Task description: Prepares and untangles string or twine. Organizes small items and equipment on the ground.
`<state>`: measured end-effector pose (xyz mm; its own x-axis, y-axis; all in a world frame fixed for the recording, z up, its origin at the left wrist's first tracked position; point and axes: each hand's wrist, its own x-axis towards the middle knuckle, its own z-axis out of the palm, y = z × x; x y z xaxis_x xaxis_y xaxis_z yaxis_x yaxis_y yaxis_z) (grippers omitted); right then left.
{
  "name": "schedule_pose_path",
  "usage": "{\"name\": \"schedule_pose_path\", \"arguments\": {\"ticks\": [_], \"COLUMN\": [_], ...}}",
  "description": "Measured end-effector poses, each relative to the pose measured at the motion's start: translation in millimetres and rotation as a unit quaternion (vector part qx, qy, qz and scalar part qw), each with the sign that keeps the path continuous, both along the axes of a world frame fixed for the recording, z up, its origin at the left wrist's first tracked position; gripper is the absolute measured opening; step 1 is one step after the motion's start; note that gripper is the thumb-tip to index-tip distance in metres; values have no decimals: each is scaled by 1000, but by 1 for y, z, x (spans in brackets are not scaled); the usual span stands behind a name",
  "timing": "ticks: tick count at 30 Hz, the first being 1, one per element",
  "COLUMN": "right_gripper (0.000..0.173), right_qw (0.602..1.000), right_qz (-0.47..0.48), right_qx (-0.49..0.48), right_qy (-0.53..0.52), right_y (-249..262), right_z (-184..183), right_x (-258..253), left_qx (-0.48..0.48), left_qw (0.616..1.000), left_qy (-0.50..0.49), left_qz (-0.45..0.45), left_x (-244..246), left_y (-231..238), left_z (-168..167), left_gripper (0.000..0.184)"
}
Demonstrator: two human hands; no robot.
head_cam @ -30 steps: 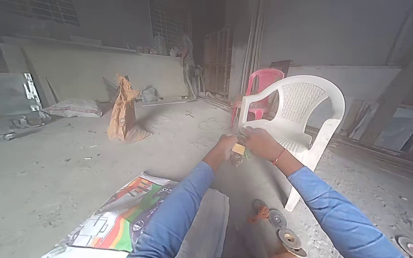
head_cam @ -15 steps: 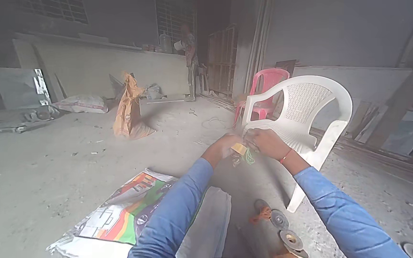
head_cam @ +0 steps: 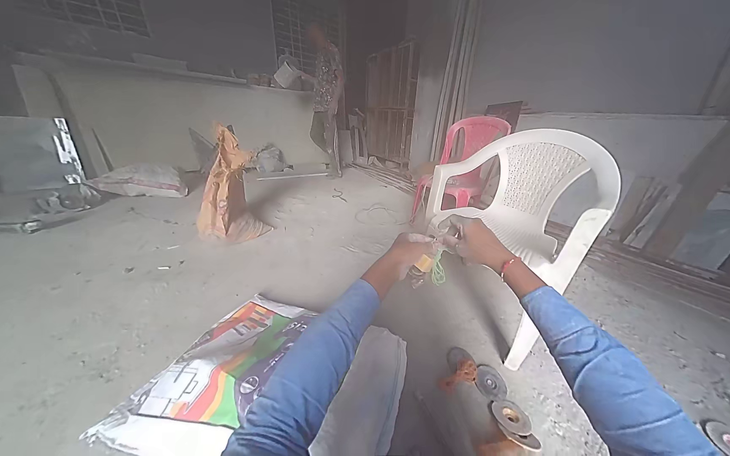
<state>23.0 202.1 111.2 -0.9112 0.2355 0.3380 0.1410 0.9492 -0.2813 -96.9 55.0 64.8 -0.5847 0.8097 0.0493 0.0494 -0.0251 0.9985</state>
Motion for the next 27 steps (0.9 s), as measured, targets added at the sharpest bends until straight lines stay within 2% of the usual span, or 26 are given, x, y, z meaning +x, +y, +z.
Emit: {"name": "schedule_pose_path", "arguments": {"ticks": [3,5,9,12,15,18,21,27], "right_gripper": [23,22,21,23,22,25,27,30], "right_qw": [993,990,995,994,991,984,972,978], "right_qz": [53,78,64,9,-10,12,36,-59], "right_qx": [-104,-112,-30,54,126,180,231,198], "right_qy": [10,-15,-75,-90,-45,7,18,-41], "right_y": [7,11,20,11,-2,-9,-15,-30], "right_z": [-6,-5,-3,1,1,-5,-14,-16], "right_x": [3,6,6,6,7,6,3,-6], "left_qx": [9,-2,-22,-32,-11,8,22,-23], "left_qw": [1000,1000,999,999,1000,1000,999,966], "left_qy": [-21,-11,31,23,-23,-26,30,255], "left_qz": [14,5,0,11,7,8,11,20], "left_x": [1,1,6,8,1,-7,-13,-16], "left_y": [1,1,6,7,6,1,-1,1], "left_z": [4,3,-4,-3,1,2,0,0], "left_gripper": [24,24,27,29,32,29,23,16]}}
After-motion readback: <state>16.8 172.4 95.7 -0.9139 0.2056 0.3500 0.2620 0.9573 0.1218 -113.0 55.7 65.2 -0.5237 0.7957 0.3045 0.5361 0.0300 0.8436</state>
